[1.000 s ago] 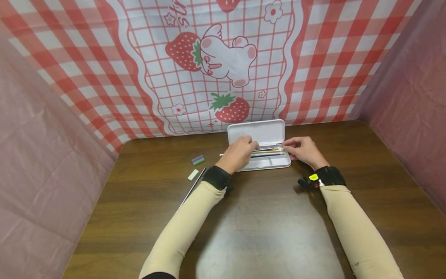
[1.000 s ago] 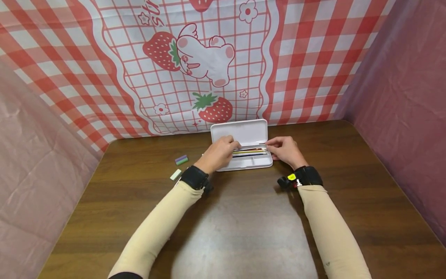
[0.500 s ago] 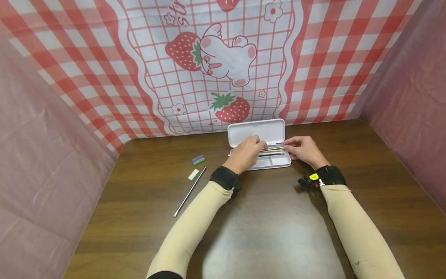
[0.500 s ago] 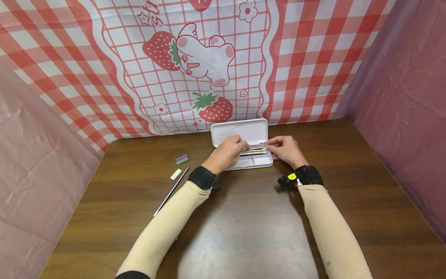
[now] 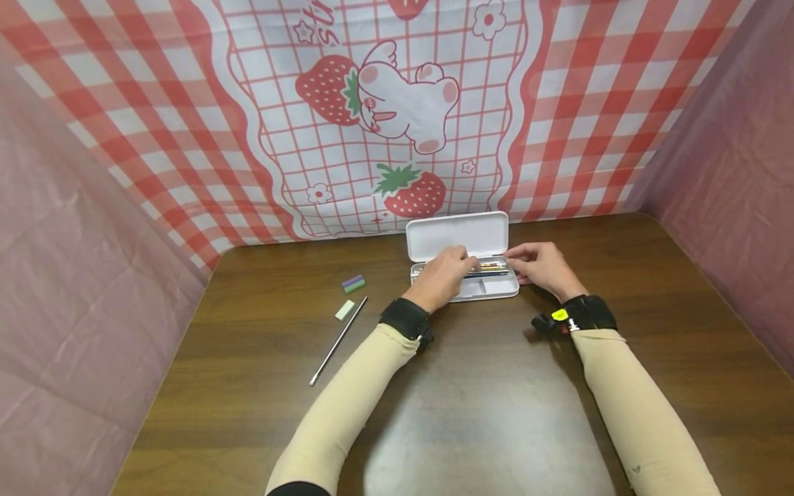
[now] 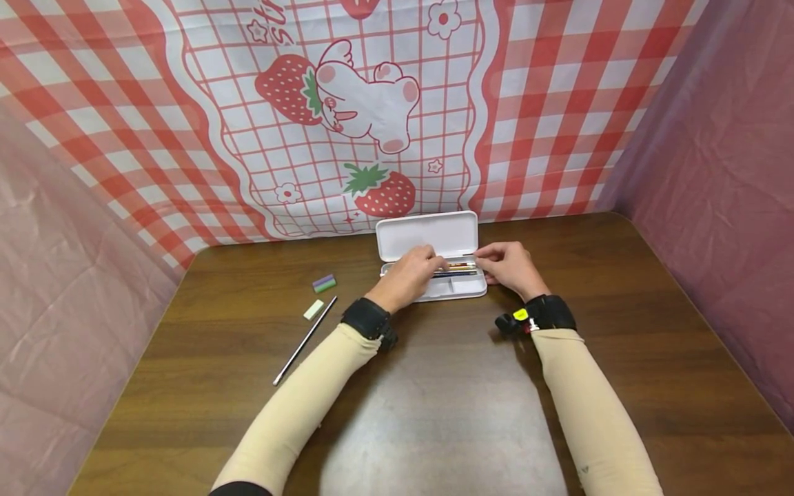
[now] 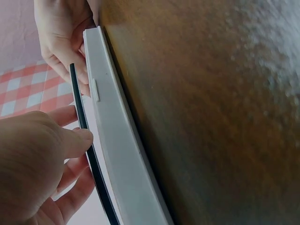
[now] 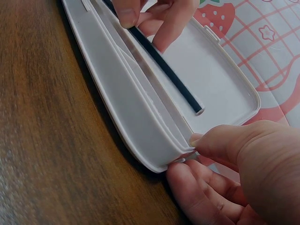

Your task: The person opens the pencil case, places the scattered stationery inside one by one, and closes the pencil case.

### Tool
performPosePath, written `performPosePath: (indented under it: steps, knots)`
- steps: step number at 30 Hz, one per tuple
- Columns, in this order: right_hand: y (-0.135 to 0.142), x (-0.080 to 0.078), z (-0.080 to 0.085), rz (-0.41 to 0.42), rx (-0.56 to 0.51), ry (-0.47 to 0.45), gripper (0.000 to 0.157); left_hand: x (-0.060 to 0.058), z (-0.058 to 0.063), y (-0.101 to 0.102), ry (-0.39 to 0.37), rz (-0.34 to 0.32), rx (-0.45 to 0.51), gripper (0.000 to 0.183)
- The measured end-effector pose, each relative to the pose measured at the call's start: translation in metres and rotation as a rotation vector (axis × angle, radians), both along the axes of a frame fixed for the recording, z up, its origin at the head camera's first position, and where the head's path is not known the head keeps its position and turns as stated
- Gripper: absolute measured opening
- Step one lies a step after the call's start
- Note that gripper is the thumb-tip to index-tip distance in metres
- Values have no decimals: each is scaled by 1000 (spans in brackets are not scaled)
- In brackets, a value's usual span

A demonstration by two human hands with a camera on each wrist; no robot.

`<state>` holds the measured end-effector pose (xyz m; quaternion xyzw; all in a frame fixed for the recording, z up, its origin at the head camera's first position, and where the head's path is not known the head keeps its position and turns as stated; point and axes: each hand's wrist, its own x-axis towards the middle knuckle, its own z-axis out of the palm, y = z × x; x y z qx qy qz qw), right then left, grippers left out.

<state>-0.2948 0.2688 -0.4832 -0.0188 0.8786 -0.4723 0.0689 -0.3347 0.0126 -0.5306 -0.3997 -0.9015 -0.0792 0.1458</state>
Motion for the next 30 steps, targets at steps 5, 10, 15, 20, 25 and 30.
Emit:
performPosePath:
  steps: [5, 10, 15, 20, 25, 30]
  knots:
    - [-2, 0, 0, 1, 1, -5, 39, 4, 2, 0, -23, 21, -16, 36]
    - [-2, 0, 0, -2, 0, 3, 38, 5, 3, 1, -64, 35, -27, 37]
    - [-2, 0, 0, -8, -6, 4, 38, 5, 4, 4, -72, 48, -26, 37]
    - [-1, 0, 0, -6, -3, -4, 40, 5, 3, 8, -76, 41, -13, 37]
    - [-2, 0, 1, -4, 0, -7, 40, 5, 2, 10, -66, 42, -41, 38]
    - [0, 0, 1, -2, 4, -8, 41, 5, 1, 10, -81, 48, -43, 38]
